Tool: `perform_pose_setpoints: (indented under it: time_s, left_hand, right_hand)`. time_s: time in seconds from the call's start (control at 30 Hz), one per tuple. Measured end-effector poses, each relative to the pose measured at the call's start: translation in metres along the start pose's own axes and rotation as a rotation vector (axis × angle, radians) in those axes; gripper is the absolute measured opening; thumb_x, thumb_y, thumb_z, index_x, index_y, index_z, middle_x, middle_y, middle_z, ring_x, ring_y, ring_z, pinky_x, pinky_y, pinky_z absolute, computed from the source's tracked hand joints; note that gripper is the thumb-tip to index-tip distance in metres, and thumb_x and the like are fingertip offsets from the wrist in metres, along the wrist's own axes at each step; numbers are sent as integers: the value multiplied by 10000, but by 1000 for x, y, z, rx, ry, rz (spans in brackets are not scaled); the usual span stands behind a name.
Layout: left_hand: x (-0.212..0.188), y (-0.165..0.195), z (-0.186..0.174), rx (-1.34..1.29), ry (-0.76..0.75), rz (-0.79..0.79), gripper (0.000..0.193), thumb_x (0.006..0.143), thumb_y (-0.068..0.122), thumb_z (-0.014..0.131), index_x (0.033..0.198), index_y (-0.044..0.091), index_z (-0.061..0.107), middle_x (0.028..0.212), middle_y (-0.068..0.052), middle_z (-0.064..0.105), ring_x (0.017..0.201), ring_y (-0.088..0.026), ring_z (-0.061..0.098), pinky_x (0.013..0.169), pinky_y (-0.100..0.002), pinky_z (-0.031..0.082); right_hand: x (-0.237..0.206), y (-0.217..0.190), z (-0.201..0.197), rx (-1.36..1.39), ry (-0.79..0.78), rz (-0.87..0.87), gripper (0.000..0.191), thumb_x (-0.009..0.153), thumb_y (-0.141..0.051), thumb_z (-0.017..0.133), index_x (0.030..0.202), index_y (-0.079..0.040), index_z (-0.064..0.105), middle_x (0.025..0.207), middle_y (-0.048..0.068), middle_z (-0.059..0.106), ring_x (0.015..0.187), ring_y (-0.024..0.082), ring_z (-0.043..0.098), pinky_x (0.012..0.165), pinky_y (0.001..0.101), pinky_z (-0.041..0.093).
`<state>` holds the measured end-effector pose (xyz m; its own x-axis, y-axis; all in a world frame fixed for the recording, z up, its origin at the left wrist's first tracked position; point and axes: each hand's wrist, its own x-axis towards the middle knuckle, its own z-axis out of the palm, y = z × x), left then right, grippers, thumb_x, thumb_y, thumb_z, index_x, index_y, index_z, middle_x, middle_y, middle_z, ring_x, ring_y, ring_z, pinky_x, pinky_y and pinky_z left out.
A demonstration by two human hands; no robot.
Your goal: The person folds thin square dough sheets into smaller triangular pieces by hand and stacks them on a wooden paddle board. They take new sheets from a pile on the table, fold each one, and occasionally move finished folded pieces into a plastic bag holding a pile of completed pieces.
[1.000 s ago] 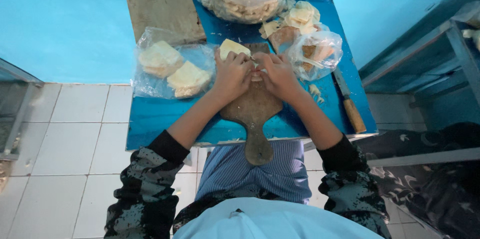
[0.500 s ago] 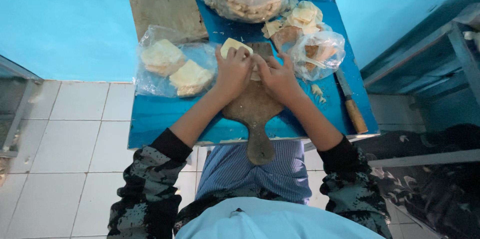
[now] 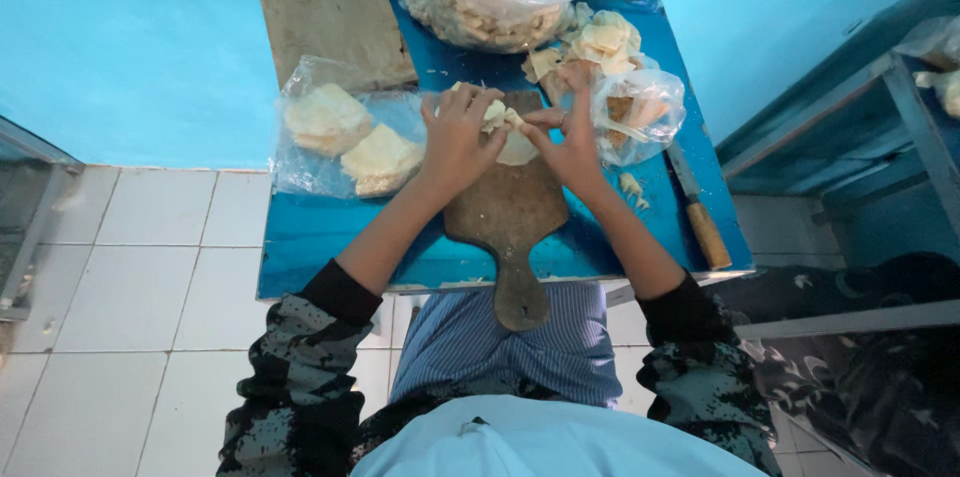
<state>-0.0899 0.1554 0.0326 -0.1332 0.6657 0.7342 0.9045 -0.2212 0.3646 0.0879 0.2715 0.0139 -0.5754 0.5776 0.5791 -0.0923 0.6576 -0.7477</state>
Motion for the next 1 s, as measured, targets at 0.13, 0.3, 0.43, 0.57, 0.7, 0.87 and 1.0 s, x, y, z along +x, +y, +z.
perform_pose_setpoints:
  time_s: [0.13, 0.3, 0.43, 0.57, 0.7, 0.87, 1.0]
  left_hand:
    - [1, 1, -1, -46, -20, 24, 482, 852, 330, 772, 1272, 158, 611, 1130, -44, 590, 1171, -298, 539, 1037, -611, 282]
    - [-1, 1, 1, -79, -45, 1, 485, 908, 373, 762, 1313, 163, 597, 1137, -36, 596, 1175, -278, 559, 1059, -635, 267]
    - [-1, 0, 2, -74, -20, 34, 460, 915, 350, 771, 1290, 137, 611, 1105, -50, 644, 1109, -294, 623, 1022, -607, 316]
    - [6, -8, 1, -448, -70, 78, 424, 921, 186, 761, 1316, 108, 626, 1155, -79, 713, 983, -267, 697, 881, -422, 497]
    - [8, -10, 2, -603, -101, 69, 463, 877, 57, 734, 1325, 64, 617, 1158, -102, 713, 956, -238, 717, 858, -365, 562]
    - [10, -11, -2, -595, 2, 45, 443, 897, 71, 760, 1313, 47, 609, 1101, -100, 701, 939, -229, 696, 856, -356, 561]
    - [13, -12, -6, -547, 56, 30, 416, 910, 98, 774, 1288, 48, 608, 1077, -97, 693, 925, -231, 689, 832, -355, 553]
  right_hand:
    - [0, -2, -3, 324, -55, 169, 788, 973, -2, 720, 1558, -88, 199, 1115, 139, 713, 1042, 194, 734, 921, 333, 583]
    - [-2, -5, -9, 481, -118, 273, 756, 1001, -13, 699, 1597, -87, 240, 1092, 136, 733, 1071, 182, 716, 993, 323, 548]
    - [-3, -6, -10, 509, -135, 321, 781, 993, -26, 706, 1616, -92, 239, 1076, 125, 731, 1056, 178, 704, 978, 324, 538]
    - [-1, -8, -12, 611, -114, 317, 793, 974, -17, 705, 1620, -76, 248, 1053, 118, 732, 1007, 201, 724, 945, 332, 549]
    - [-2, -13, -11, 564, -109, 326, 794, 955, -36, 691, 1597, -75, 224, 1040, 131, 734, 972, 215, 735, 933, 338, 567]
    - [-14, -32, -13, -211, 387, -329, 634, 1048, 5, 706, 1517, -52, 284, 1139, 143, 694, 1030, 221, 669, 956, 317, 506]
    - [-8, -76, -46, -597, 934, -890, 571, 890, -21, 696, 1319, -82, 324, 1149, 136, 413, 1041, 315, 481, 1019, 492, 446]
